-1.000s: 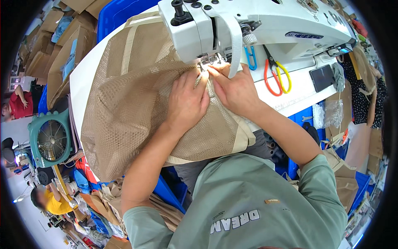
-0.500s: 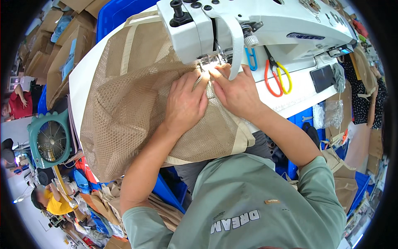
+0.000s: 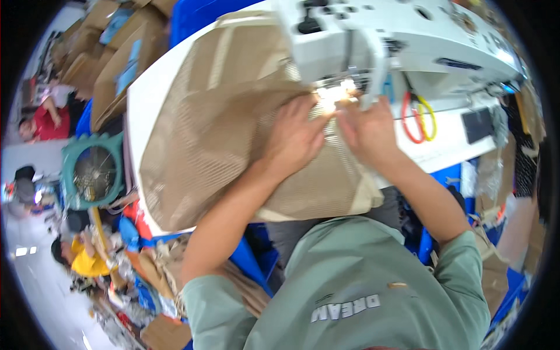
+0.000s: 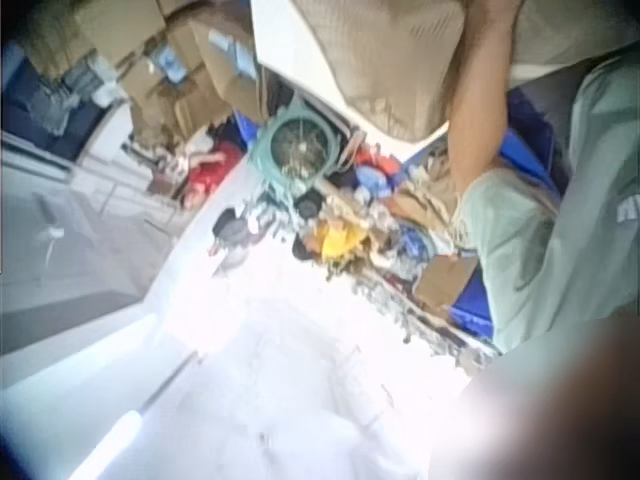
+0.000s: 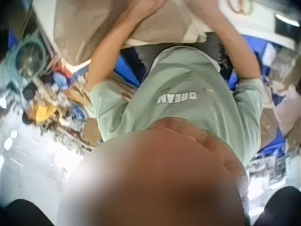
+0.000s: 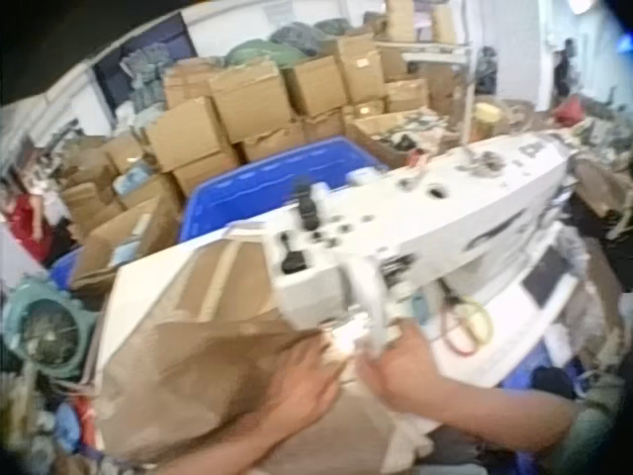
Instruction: The person is sewing a mesh bag using an industrial sewing machine.
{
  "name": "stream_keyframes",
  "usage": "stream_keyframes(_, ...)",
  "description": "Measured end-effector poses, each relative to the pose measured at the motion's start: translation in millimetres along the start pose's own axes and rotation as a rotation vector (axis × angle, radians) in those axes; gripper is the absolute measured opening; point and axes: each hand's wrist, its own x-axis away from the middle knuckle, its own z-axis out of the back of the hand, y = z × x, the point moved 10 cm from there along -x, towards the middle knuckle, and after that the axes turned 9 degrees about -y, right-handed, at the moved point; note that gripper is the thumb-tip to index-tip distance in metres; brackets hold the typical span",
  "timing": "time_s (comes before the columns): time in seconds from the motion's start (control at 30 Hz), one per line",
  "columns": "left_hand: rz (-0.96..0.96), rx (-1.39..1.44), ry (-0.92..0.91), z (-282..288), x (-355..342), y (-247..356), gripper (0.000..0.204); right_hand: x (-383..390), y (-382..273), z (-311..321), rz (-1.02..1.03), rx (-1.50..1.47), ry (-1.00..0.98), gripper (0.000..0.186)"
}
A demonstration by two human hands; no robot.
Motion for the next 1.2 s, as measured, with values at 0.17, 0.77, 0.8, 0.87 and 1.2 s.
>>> stream_keyframes(0.17, 0.002, -0.008, 0.014, 2, 8, -7, 0.04, -9, -13, -6, 0.049, -0.098, 0.057, 0.019)
stream_keyframes(0.77, 0.01, -0.022, 0.012, -3, 2, -6, 0.047, -7, -14, -7, 0.121, 0.018, 0.058, 0.018)
stream_keyframes(0.8, 0.023, -0.021, 0.003, -4, 3, -8, 0.046, -7, -12, -10, 0.122, -0.017, 0.039, 0.017)
stream_keyframes(0.87, 0.019, -0.027, -0.006, -5, 2, -8, 0.046, -7, -10, -12, 0.129, -0.038, 0.024, 0.016)
stream_keyframes(1.2, -0.001, -0.032, -0.026, -4, 1, -10, 0.046, -12, -7, -13, 0.12, -0.084, 0.056, 0.023)
